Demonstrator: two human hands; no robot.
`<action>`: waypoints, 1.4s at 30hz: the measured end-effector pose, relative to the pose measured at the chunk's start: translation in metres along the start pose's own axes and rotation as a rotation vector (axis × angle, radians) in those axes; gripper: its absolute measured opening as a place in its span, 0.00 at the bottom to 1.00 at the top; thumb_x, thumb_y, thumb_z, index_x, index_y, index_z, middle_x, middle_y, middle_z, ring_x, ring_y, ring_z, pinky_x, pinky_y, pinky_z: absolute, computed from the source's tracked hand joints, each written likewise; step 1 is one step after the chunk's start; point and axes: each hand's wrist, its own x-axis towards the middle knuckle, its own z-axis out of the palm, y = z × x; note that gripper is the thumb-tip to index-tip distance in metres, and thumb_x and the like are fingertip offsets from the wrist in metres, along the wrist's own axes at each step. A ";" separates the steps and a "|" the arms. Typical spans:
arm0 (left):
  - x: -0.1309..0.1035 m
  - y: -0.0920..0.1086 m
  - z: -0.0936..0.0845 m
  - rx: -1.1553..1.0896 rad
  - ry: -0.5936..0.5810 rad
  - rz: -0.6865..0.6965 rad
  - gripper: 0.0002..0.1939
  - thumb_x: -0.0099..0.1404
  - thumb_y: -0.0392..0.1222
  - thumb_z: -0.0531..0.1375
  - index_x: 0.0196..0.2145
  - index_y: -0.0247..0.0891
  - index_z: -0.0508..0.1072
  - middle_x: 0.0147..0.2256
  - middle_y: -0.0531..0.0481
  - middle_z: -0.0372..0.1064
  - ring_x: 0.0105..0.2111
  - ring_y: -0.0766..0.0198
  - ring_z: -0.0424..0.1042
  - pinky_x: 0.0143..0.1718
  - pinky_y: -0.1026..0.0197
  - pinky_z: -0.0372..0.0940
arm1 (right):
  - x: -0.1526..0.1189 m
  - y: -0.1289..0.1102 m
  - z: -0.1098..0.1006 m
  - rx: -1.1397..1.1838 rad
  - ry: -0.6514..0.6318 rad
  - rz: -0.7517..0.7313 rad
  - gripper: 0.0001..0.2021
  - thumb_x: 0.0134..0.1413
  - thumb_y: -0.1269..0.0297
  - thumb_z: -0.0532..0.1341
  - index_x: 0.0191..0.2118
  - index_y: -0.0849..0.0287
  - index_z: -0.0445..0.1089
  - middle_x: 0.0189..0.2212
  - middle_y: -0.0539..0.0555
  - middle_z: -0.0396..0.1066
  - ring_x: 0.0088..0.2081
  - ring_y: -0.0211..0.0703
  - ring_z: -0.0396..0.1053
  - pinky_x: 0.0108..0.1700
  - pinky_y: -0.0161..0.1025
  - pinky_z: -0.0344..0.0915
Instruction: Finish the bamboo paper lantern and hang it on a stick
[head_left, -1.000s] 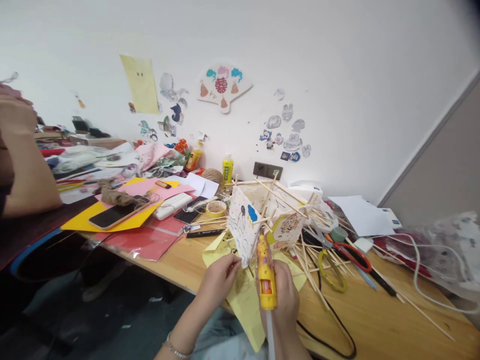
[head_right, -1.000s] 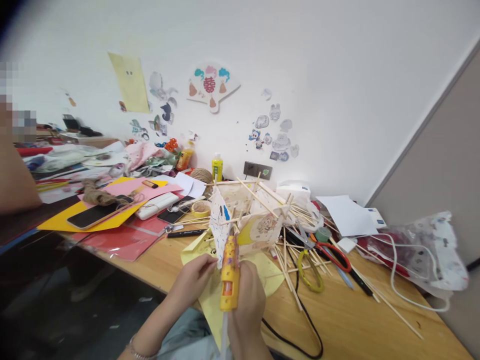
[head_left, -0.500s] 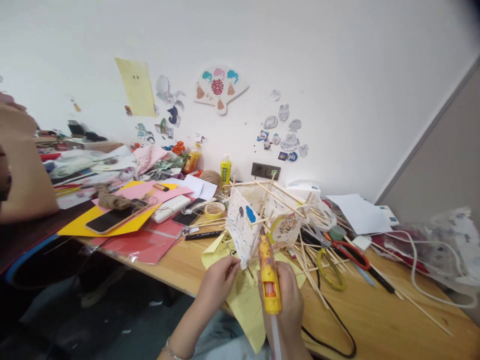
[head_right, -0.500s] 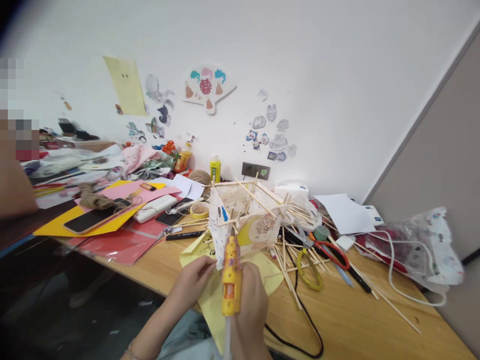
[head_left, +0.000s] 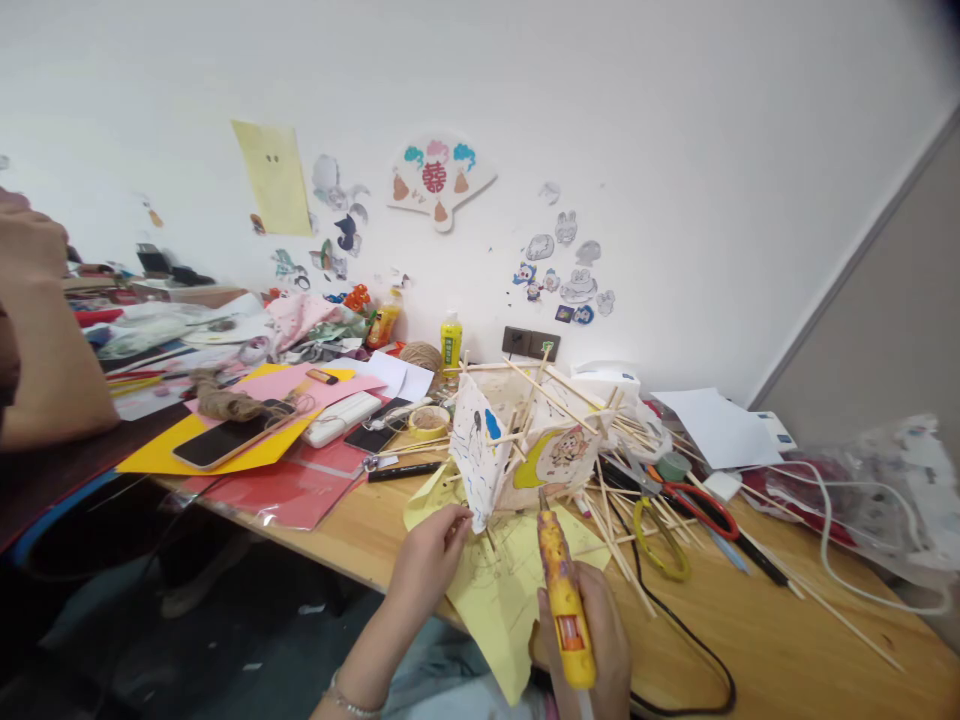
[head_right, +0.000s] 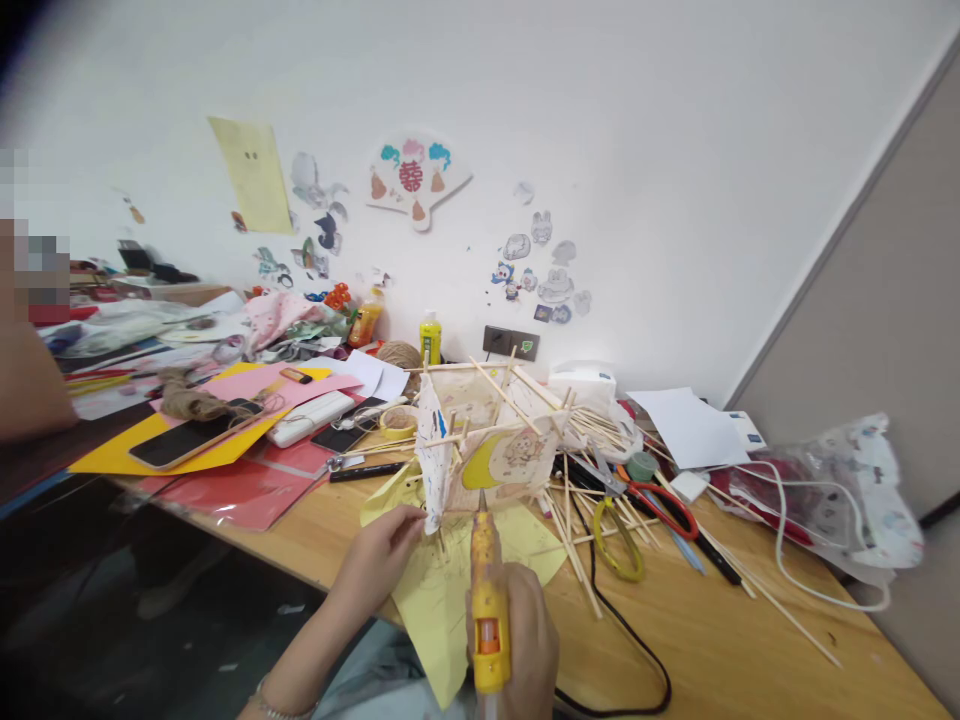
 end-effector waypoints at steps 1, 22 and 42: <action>0.000 0.000 0.001 0.005 -0.001 -0.007 0.12 0.64 0.45 0.50 0.35 0.39 0.71 0.30 0.48 0.73 0.30 0.60 0.72 0.32 0.61 0.64 | 0.001 0.001 -0.001 0.009 0.013 0.013 0.12 0.62 0.56 0.50 0.40 0.58 0.63 0.27 0.56 0.72 0.28 0.45 0.72 0.28 0.37 0.68; 0.050 0.096 -0.065 0.285 0.320 0.569 0.13 0.64 0.46 0.54 0.44 0.38 0.68 0.42 0.42 0.68 0.43 0.57 0.69 0.43 0.57 0.64 | -0.022 0.028 0.009 0.083 -0.021 0.245 0.14 0.58 0.51 0.52 0.36 0.55 0.67 0.24 0.53 0.71 0.25 0.44 0.71 0.24 0.35 0.66; 0.064 0.138 -0.071 0.386 0.010 0.401 0.12 0.58 0.47 0.59 0.37 0.37 0.69 0.34 0.48 0.68 0.33 0.58 0.68 0.32 0.59 0.60 | -0.028 0.029 0.011 0.065 -0.200 0.401 0.10 0.51 0.58 0.55 0.33 0.56 0.69 0.26 0.58 0.70 0.29 0.51 0.70 0.29 0.40 0.66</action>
